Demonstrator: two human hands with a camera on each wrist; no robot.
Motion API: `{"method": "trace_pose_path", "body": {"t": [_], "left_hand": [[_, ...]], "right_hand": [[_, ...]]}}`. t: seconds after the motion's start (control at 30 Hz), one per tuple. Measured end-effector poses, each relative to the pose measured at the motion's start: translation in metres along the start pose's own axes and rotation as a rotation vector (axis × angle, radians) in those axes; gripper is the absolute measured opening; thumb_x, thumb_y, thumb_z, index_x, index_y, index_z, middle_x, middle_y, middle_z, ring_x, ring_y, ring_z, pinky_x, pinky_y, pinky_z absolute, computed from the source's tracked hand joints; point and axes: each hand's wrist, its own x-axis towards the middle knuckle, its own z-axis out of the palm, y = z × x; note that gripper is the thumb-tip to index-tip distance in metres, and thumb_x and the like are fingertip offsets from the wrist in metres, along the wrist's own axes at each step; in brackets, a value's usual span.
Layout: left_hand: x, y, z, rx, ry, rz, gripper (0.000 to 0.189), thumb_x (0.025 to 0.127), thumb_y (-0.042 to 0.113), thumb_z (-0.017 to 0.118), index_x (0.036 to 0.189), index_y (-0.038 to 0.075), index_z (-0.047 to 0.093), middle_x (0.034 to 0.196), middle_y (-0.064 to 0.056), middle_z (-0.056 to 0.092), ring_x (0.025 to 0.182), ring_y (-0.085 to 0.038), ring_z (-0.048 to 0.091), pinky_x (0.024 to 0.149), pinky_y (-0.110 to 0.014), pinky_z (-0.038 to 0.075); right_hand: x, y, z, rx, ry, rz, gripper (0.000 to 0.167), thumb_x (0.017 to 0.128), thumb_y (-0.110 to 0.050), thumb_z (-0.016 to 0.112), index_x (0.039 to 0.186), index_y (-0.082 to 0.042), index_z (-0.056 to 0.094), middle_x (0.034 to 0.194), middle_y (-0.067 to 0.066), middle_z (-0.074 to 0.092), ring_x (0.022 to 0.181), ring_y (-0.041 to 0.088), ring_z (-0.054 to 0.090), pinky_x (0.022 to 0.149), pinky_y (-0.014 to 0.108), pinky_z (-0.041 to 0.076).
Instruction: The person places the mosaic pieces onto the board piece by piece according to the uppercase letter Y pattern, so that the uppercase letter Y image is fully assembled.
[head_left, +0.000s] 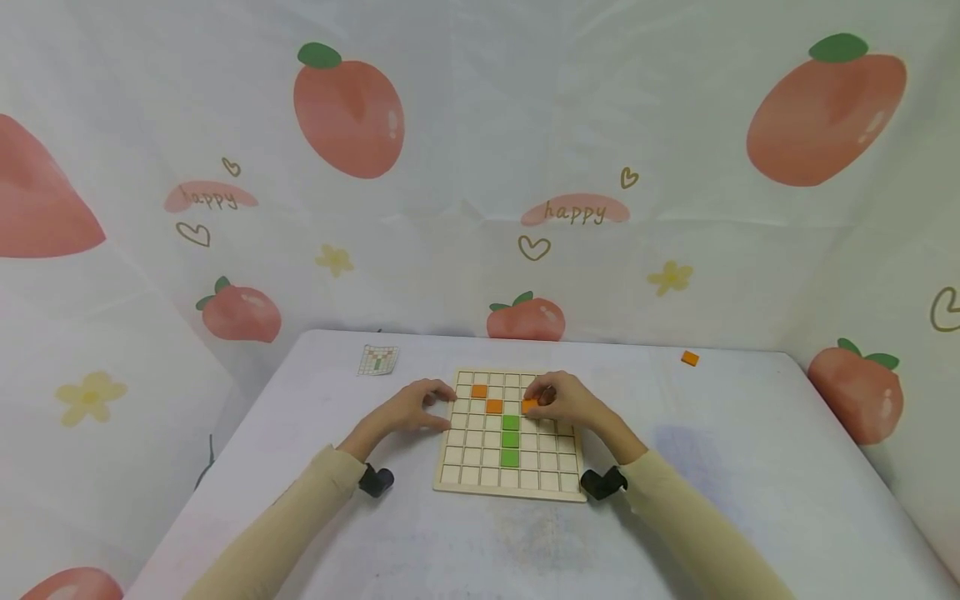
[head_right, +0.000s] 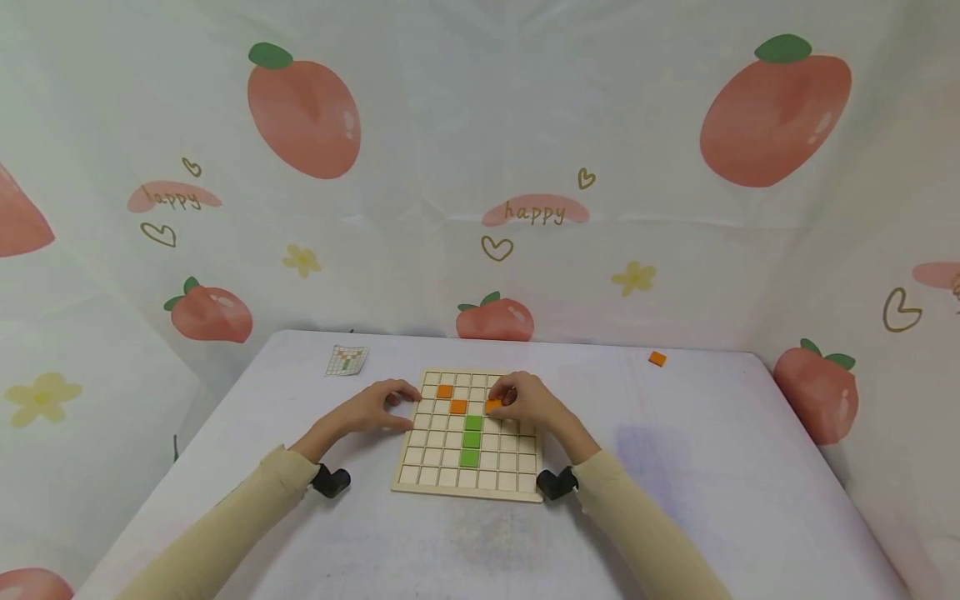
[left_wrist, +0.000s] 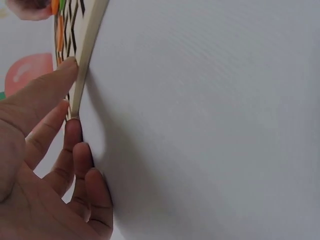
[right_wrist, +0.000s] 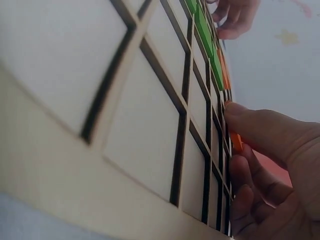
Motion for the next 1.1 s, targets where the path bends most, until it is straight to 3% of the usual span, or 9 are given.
{"method": "trace_pose_path", "body": {"t": [0.23,1.1], "left_hand": [[0.0001,0.0033,0.0008,-0.015,0.007,-0.038,0.044,0.079,0.010,0.089,0.118,0.009,0.069,0.117,-0.004,0.063,0.114,-0.031,0.057,0.104,-0.045,0.045],[0.0020,0.0062,0.0001,-0.028,-0.003,-0.042,0.042,0.077,0.007,0.089,0.115,0.009,0.073,0.119,-0.007,0.065,0.113,-0.032,0.057,0.103,-0.046,0.046]], "right_hand": [[0.0008,0.0024,0.0019,-0.012,0.003,-0.014,0.020,0.085,-0.009,0.083,0.102,-0.002,0.074,0.097,0.002,0.068,0.082,0.016,0.059,0.074,0.031,0.053],[-0.0006,-0.0008,0.0030,-0.009,0.024,-0.024,0.019,0.083,-0.007,0.085,0.098,-0.002,0.075,0.094,0.004,0.067,0.080,0.016,0.057,0.072,0.031,0.052]]}}
